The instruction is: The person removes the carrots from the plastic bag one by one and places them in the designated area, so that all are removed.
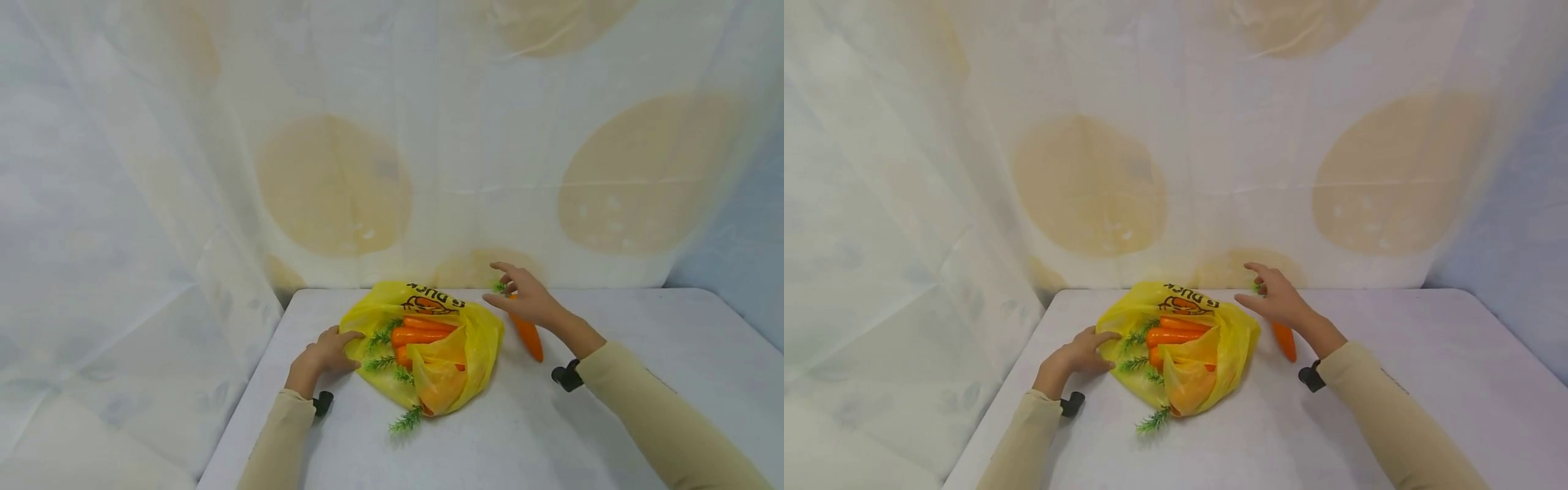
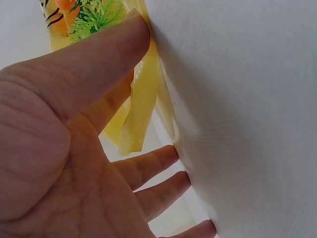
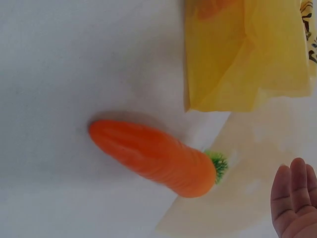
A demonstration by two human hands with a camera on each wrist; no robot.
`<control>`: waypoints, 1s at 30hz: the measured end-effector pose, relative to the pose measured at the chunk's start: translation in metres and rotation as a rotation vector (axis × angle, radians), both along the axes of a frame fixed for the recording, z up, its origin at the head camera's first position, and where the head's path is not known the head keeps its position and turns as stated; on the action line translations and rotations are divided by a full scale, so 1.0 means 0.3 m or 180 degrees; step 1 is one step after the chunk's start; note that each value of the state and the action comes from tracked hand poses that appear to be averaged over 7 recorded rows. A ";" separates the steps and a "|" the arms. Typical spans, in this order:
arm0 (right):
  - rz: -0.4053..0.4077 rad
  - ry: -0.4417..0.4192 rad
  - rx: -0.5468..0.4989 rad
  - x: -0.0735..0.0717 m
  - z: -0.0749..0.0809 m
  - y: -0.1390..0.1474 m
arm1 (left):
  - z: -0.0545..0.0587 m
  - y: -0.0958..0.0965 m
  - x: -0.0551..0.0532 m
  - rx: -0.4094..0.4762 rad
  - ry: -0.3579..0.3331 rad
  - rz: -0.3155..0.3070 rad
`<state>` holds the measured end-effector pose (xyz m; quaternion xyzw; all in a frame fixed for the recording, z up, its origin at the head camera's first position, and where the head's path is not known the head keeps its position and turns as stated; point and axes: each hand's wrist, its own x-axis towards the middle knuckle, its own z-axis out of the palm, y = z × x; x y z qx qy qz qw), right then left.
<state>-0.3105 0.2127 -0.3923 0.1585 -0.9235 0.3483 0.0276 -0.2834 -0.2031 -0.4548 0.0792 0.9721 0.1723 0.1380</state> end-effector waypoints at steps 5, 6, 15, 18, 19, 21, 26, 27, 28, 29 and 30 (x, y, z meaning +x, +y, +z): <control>0.0036 -0.0010 -0.0017 0.008 0.003 -0.018 | -0.005 -0.004 -0.001 -0.0004 -0.0010 -0.0008; 0.0043 -0.0013 -0.0021 0.009 0.002 -0.022 | -0.006 -0.005 -0.001 -0.0007 -0.0011 -0.0012; 0.0128 0.0067 0.0020 0.018 0.001 -0.050 | -0.005 -0.005 0.005 0.0042 -0.0013 -0.0018; 0.0147 0.0074 0.0045 0.023 0.004 -0.062 | -0.003 -0.006 0.004 0.0032 0.0006 -0.0044; 0.0156 0.0082 0.0055 0.025 0.006 -0.067 | -0.002 -0.005 0.004 0.0033 0.0001 -0.0042; 0.0192 0.0099 0.0055 0.028 0.010 -0.080 | -0.002 -0.005 0.002 0.0019 0.0003 -0.0038; 0.0295 0.0155 0.0026 0.043 0.016 -0.119 | -0.006 -0.003 -0.002 0.0027 -0.0010 -0.0022; 0.0325 0.0165 0.0017 0.046 0.016 -0.127 | -0.008 -0.003 -0.003 0.0028 -0.0016 -0.0026; 0.0371 0.0182 0.0000 0.049 0.014 -0.132 | -0.010 -0.003 -0.003 0.0025 -0.0018 -0.0032; 0.0425 0.0192 -0.0021 0.053 0.012 -0.137 | -0.013 -0.003 -0.003 0.0020 -0.0019 -0.0038; 0.0482 0.0199 -0.0041 0.056 0.011 -0.140 | -0.015 -0.002 -0.002 0.0019 -0.0025 -0.0039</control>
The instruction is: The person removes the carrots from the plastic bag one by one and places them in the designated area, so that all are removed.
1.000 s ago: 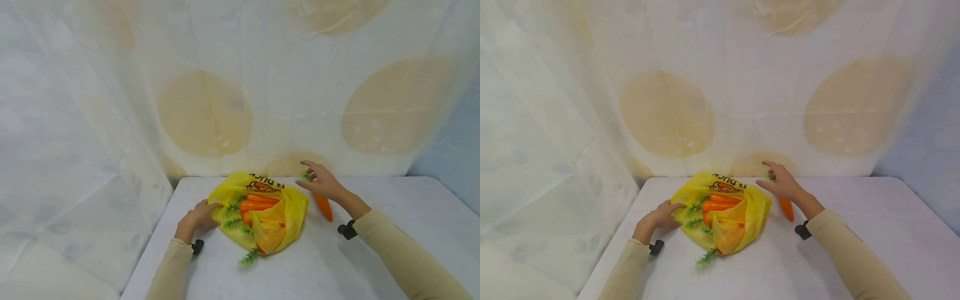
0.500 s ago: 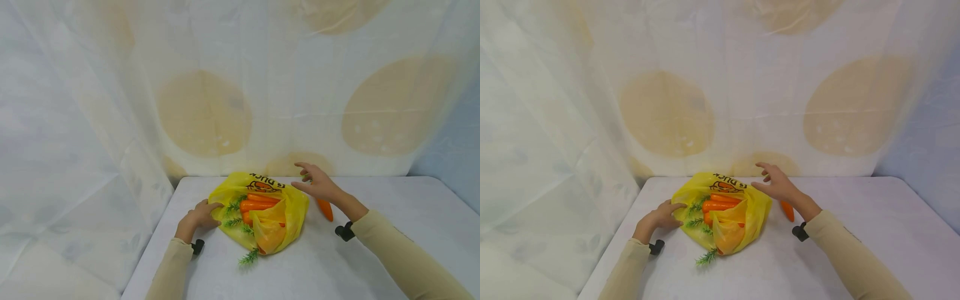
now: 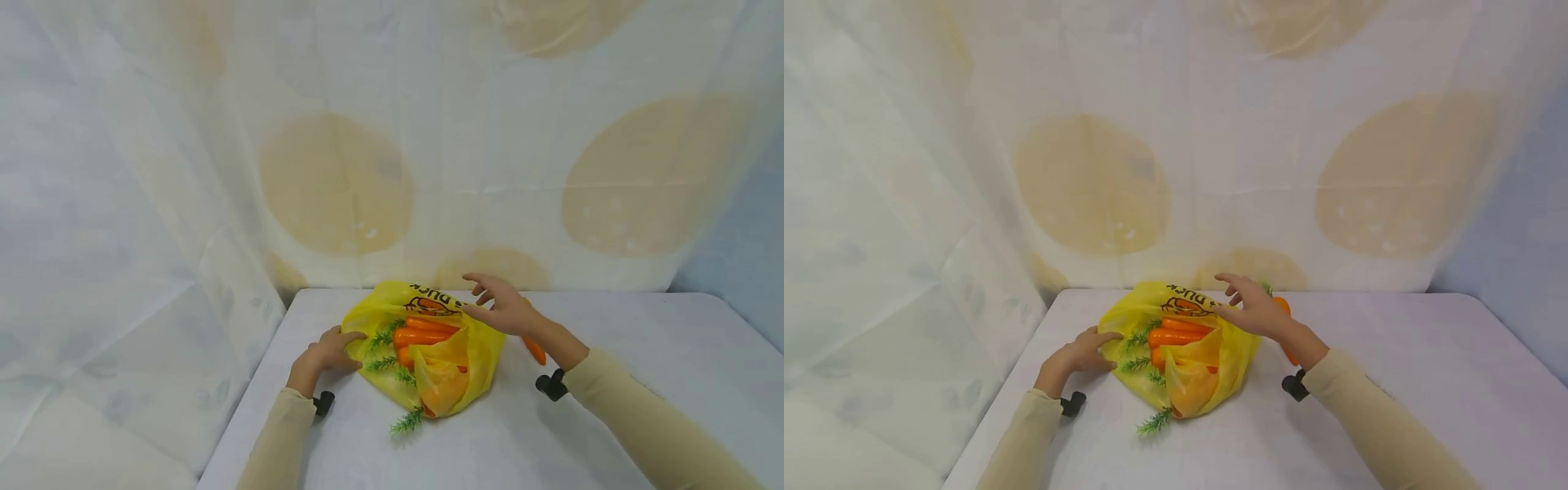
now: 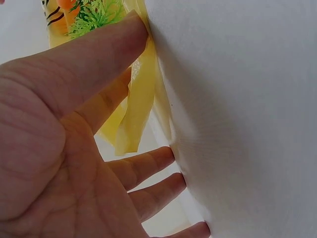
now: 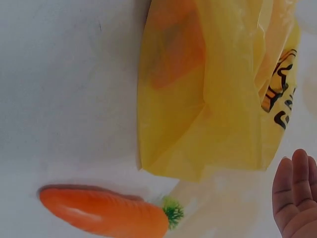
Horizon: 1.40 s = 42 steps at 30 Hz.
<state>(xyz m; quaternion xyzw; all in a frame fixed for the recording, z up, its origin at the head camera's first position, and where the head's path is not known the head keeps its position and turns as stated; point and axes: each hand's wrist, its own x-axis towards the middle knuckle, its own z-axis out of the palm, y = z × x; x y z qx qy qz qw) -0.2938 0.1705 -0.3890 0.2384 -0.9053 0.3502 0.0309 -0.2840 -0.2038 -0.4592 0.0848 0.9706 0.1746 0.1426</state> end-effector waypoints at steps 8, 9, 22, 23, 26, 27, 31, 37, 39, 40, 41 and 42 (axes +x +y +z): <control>0.0193 -0.0006 -0.0088 0.008 -0.018 -0.018 | 0.006 0.013 0.008 -0.0003 0.0007 0.0021; 0.0202 -0.0017 -0.0087 0.009 -0.020 -0.020 | 0.007 0.014 0.009 -0.0004 0.0013 0.0023; 0.0243 -0.0124 -0.0024 0.015 -0.044 -0.080 | 0.016 0.013 0.010 -0.0016 0.0010 0.0018; 0.0257 -0.0147 -0.0030 0.016 -0.048 -0.086 | 0.014 0.013 0.011 -0.0012 0.0005 0.0019; 0.0323 -0.0197 -0.0062 0.021 -0.058 -0.101 | 0.010 0.014 0.011 -0.0007 0.0010 0.0011; 0.0350 -0.0194 -0.0066 0.023 -0.060 -0.105 | 0.009 0.015 0.011 -0.0003 0.0008 0.0012; 0.0426 -0.0175 -0.0069 0.029 -0.060 -0.123 | 0.011 0.017 0.012 -0.0005 0.0007 0.0006; 0.0467 -0.0190 -0.0048 0.028 -0.057 -0.141 | 0.016 0.020 0.014 -0.0038 -0.0019 0.0019; 0.0489 -0.0185 -0.0068 0.028 -0.061 -0.142 | 0.016 0.024 0.012 -0.0033 -0.0013 0.0009; 0.0505 -0.0191 -0.0083 0.029 -0.066 -0.144 | 0.016 0.026 0.011 -0.0024 -0.0009 0.0004; 0.0524 -0.0197 -0.0090 0.030 -0.070 -0.145 | 0.015 0.028 0.010 -0.0023 -0.0008 -0.0001; 0.0553 -0.0214 -0.0108 0.032 -0.075 -0.146 | 0.014 0.030 0.009 -0.0019 -0.0010 -0.0008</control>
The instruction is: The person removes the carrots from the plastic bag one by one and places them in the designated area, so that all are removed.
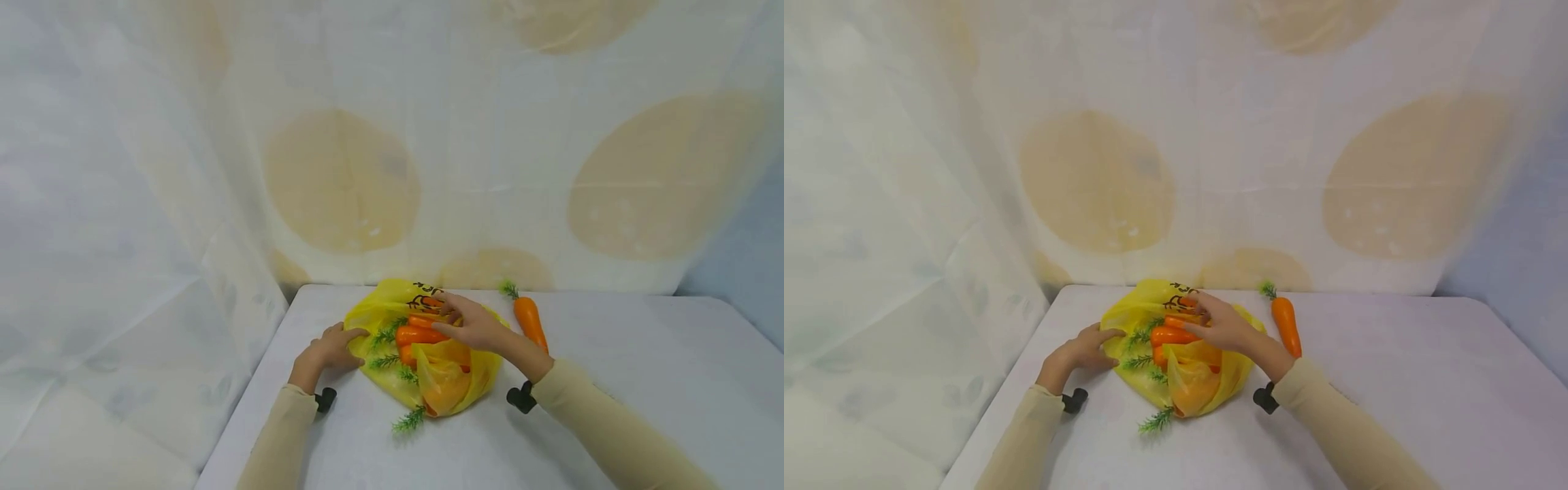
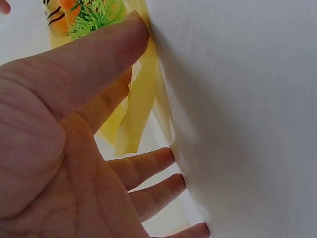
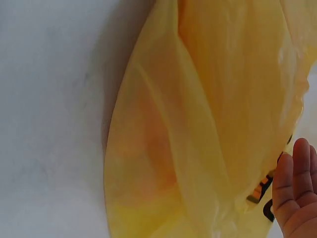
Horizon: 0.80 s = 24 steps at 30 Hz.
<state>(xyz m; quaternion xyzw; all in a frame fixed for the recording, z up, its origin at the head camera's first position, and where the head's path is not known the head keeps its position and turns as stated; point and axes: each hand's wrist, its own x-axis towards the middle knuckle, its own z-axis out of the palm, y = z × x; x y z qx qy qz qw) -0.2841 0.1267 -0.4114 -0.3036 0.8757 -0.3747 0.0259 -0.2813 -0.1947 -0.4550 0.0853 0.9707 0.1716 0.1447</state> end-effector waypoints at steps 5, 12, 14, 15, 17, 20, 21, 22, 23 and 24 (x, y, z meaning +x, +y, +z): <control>0.0107 -0.0038 -0.0056 0.016 -0.021 -0.012 | -0.005 0.009 0.003 -0.0020 -0.0040 -0.0024; 0.0141 0.0007 0.0024 0.025 -0.042 -0.031 | 0.002 0.015 0.005 0.0013 0.0000 -0.0027; 0.0183 0.0015 0.0066 0.029 -0.047 -0.034 | 0.002 0.016 0.003 0.0016 -0.0002 -0.0021; 0.0208 0.0015 0.0080 0.030 -0.049 -0.034 | 0.002 0.016 0.003 0.0019 -0.0006 -0.0017; 0.0223 -0.0027 0.0111 0.034 -0.052 -0.035 | 0.000 0.017 0.003 0.0015 -0.0016 -0.0011; 0.0173 -0.0134 0.0142 0.040 -0.054 -0.031 | -0.003 0.017 0.004 0.0014 -0.0011 -0.0004; 0.0145 -0.0146 0.0151 0.040 -0.054 -0.028 | -0.002 0.017 0.004 0.0011 0.0000 -0.0008; 0.0127 -0.0167 0.0160 0.040 -0.054 -0.024 | -0.002 0.017 0.004 0.0006 0.0012 -0.0013; 0.0123 -0.0176 0.0176 0.039 -0.053 -0.020 | 0.000 0.016 0.004 -0.0001 0.0026 -0.0020; 0.0126 -0.0162 0.0199 0.040 -0.051 -0.016 | 0.002 0.015 0.004 -0.0009 0.0031 -0.0028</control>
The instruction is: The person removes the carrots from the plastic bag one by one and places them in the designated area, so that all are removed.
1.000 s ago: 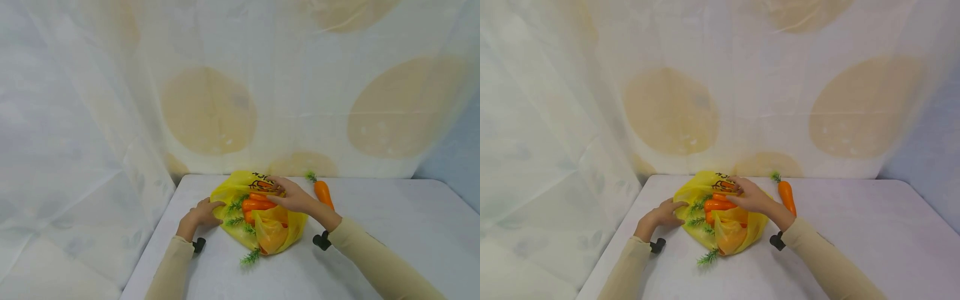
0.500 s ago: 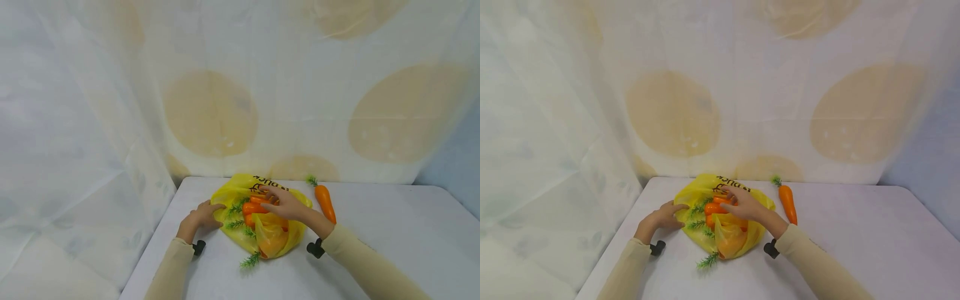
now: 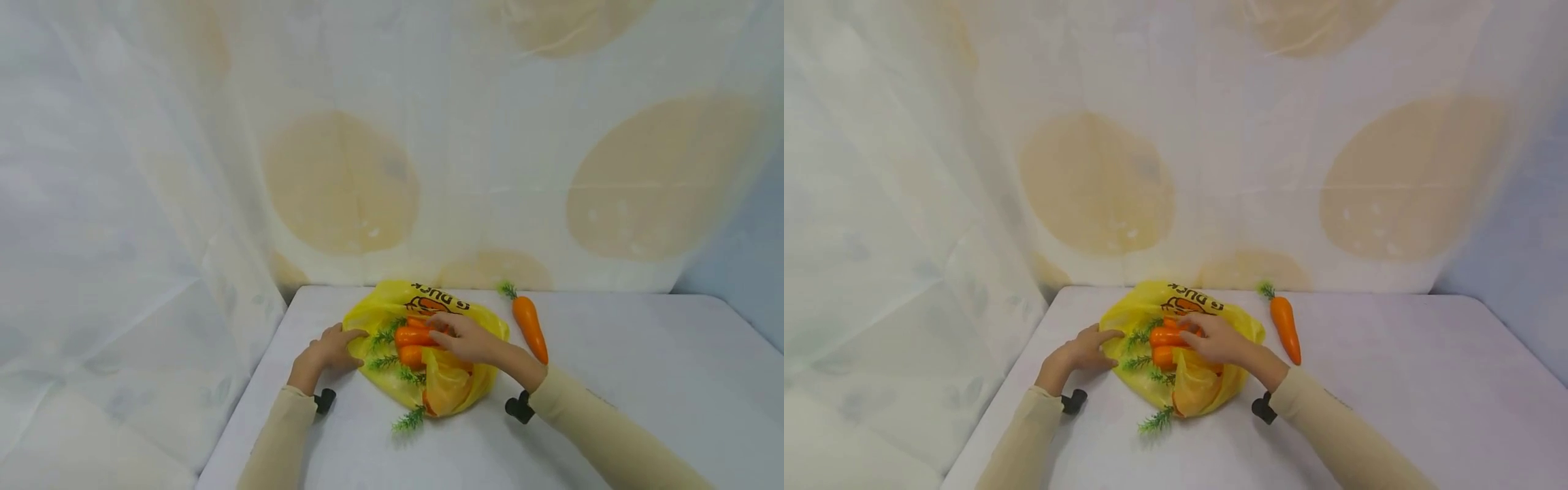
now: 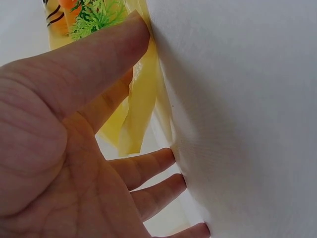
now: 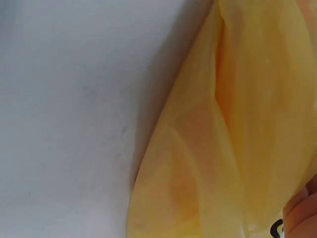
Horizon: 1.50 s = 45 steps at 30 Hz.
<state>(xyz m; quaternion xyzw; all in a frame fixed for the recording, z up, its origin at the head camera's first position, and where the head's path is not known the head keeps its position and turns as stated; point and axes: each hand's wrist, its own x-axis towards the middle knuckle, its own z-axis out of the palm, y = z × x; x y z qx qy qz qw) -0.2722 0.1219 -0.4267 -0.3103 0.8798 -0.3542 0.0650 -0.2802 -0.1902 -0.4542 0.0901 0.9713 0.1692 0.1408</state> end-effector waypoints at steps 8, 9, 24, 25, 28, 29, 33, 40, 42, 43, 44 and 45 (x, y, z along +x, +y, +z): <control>0.0247 0.0036 0.0128 0.008 0.009 0.020 | 0.005 -0.018 -0.012 -0.0052 -0.0024 0.0025; 0.0283 -0.0003 0.0127 0.010 0.009 0.023 | 0.004 -0.018 -0.012 -0.0043 -0.0030 0.0025; 0.0779 -0.0519 0.0001 0.092 0.003 0.030 | -0.007 -0.019 -0.007 -0.0044 -0.0078 0.0026; 0.0803 -0.0566 -0.0019 0.097 0.002 0.030 | -0.006 -0.020 -0.006 -0.0037 -0.0074 0.0025; 0.0867 -0.0683 -0.0062 0.112 -0.006 0.030 | -0.003 -0.020 -0.001 -0.0032 -0.0063 0.0015; 0.0882 -0.0704 -0.0071 0.116 -0.010 0.030 | -0.002 -0.020 0.001 -0.0029 -0.0060 0.0010; 0.0895 -0.0765 -0.0116 0.126 -0.023 0.035 | -0.003 -0.017 0.004 -0.0019 -0.0070 0.0002; 0.0912 -0.0711 -0.0102 0.131 -0.024 0.054 | 0.003 -0.015 0.002 -0.0023 -0.0084 -0.0032; 0.0915 -0.0678 -0.0080 0.131 -0.024 0.056 | 0.006 -0.015 0.001 -0.0015 -0.0092 -0.0034; 0.0915 -0.0670 -0.0073 0.131 -0.024 0.057 | 0.006 -0.016 0.000 -0.0010 -0.0096 -0.0036; 0.0908 -0.0662 -0.0062 0.131 -0.024 0.058 | 0.007 -0.016 0.000 -0.0004 -0.0099 -0.0035; 0.0894 -0.0640 -0.0041 0.131 -0.026 0.058 | 0.007 -0.015 -0.001 0.0000 -0.0103 -0.0036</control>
